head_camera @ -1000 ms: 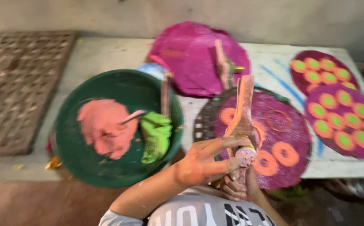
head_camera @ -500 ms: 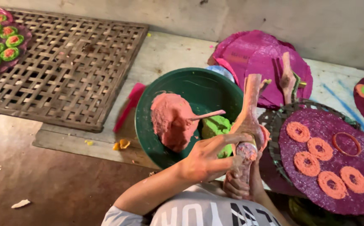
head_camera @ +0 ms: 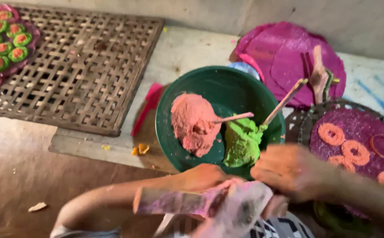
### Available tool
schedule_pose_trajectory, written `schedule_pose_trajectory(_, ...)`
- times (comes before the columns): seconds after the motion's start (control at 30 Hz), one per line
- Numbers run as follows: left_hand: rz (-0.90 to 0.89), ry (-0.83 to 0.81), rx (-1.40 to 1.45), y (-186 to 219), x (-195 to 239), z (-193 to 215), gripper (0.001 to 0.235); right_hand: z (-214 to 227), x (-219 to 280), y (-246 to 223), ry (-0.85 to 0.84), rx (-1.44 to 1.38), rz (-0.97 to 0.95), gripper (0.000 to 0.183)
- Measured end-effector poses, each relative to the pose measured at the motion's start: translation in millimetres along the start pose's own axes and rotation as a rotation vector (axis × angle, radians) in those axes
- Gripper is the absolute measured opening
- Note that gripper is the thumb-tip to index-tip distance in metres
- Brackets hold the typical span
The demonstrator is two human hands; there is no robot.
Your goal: The person uses a manual press tool to form pink and green dough into ring shapes on a purple glittery surface. They repeatedly load the press with pink dough, then green dough, and eject the formed shapes onto a tray. The person also handles a stack of purple sheets, placing one onto the work surface.
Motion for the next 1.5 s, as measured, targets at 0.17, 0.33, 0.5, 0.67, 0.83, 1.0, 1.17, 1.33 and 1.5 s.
schedule_pose_trajectory(0.17,0.247,-0.137,-0.515,7.5,10.5,-8.4,0.038,-10.4,-15.2,8.5,-0.280,-0.400,-0.049,0.061)
schedule_pose_trajectory(0.33,0.079,0.196,-0.656,48.5,40.7,-2.6,0.034,-34.3,-16.1,-15.6,-0.269,-0.743,-0.219,0.068)
schedule_pose_trajectory(0.5,-0.069,0.443,-0.533,35.3,68.8,22.5,0.034,-26.2,-3.4,-19.7,-0.069,-0.942,-0.202,0.072)
schedule_pose_trajectory(0.67,0.057,0.269,0.384,-47.8,122.5,93.8,0.045,1.0,42.2,6.7,-0.040,-0.111,-0.210,0.025)
schedule_pose_trajectory(0.83,0.267,0.094,1.022,-110.9,98.1,37.4,0.063,19.3,42.1,21.7,-0.063,0.829,0.093,0.013)
schedule_pose_trajectory(1.0,0.335,0.150,1.060,-82.0,37.4,-8.6,0.045,26.5,15.2,29.5,0.039,0.793,-0.034,0.027)
schedule_pose_trajectory(1.17,0.350,0.374,0.689,-65.1,46.2,10.0,0.040,35.8,21.0,-16.6,0.358,0.716,-0.044,0.050)
schedule_pose_trajectory(1.33,0.525,0.339,0.760,-61.4,45.9,3.1,0.039,12.9,21.5,-56.4,0.350,0.823,0.032,0.037)
schedule_pose_trajectory(1.5,0.457,0.353,0.640,-58.3,47.2,6.8,0.033,9.8,28.3,-53.4,0.261,0.776,-0.062,0.039)
Point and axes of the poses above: each hand's wrist, its own x-axis away from the middle knuckle, its own z-axis out of the back of the hand, y = z × x, the point moved 8 cm from there along -x, towards the middle knuckle, and after that the axes turned 8 degrees about z, right-handed, at the moved point
